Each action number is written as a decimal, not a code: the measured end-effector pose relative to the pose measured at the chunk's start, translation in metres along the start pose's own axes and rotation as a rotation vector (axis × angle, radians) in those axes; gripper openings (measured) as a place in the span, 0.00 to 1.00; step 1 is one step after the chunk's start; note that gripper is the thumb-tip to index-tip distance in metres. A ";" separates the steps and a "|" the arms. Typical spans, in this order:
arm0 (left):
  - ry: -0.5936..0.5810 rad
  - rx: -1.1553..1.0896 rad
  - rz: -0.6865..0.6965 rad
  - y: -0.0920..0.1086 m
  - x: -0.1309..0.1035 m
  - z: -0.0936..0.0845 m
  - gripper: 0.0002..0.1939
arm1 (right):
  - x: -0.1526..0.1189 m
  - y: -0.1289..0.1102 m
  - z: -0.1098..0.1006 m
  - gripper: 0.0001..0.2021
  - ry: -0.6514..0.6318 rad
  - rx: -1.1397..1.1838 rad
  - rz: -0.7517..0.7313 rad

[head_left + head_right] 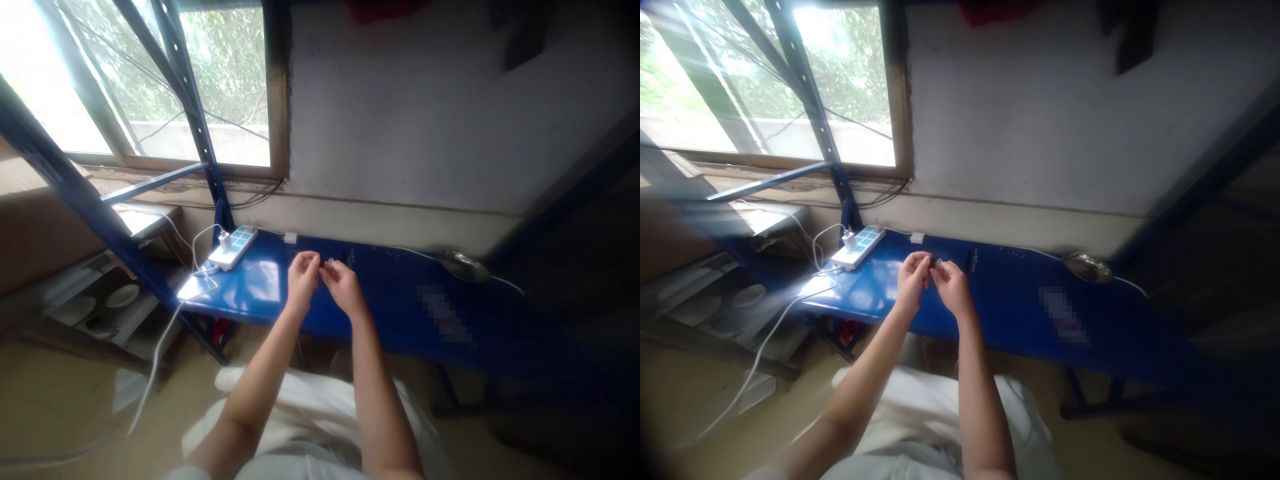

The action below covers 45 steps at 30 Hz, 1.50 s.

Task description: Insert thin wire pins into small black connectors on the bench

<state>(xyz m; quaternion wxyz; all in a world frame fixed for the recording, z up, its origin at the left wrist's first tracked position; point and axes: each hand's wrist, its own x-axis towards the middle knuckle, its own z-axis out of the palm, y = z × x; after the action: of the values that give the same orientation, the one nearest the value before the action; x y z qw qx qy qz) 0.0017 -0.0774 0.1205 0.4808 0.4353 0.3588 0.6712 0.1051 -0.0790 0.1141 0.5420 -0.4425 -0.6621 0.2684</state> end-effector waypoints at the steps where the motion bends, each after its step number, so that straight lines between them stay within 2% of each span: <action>1: -0.001 0.005 0.001 0.000 0.000 0.000 0.14 | 0.000 0.001 0.001 0.14 -0.005 0.007 0.009; 9: 0.033 -0.035 -0.009 -0.001 -0.001 -0.002 0.10 | -0.001 0.001 0.005 0.13 0.009 0.089 0.080; 15: 0.082 -0.063 0.037 -0.007 0.000 -0.005 0.09 | 0.004 0.011 0.004 0.15 0.058 0.026 0.112; 19: 0.089 -0.039 0.031 -0.011 0.001 -0.009 0.08 | 0.011 0.020 -0.005 0.14 0.095 -0.044 0.114; 23: 0.094 -0.012 0.031 -0.019 0.005 -0.014 0.08 | 0.019 0.044 -0.022 0.11 0.167 -0.293 0.170; 26: 0.129 0.032 0.010 -0.033 0.010 -0.020 0.07 | 0.023 0.071 -0.032 0.09 0.198 -0.450 0.286; 33: 0.224 0.122 -0.089 -0.072 0.022 -0.039 0.06 | 0.024 0.123 -0.035 0.07 0.093 -0.598 0.429; 39: 0.236 0.177 -0.137 -0.096 0.021 -0.050 0.06 | 0.026 0.144 -0.025 0.08 0.062 -0.653 0.468; 45: 0.213 0.229 -0.129 -0.106 0.022 -0.056 0.07 | 0.032 0.151 -0.022 0.09 0.011 -0.713 0.476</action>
<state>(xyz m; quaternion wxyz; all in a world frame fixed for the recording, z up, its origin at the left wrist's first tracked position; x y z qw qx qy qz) -0.0180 -0.0303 0.0099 0.4292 0.3898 0.5091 0.6361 0.1701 0.0164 0.0092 0.2817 -0.7440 -0.5900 0.1378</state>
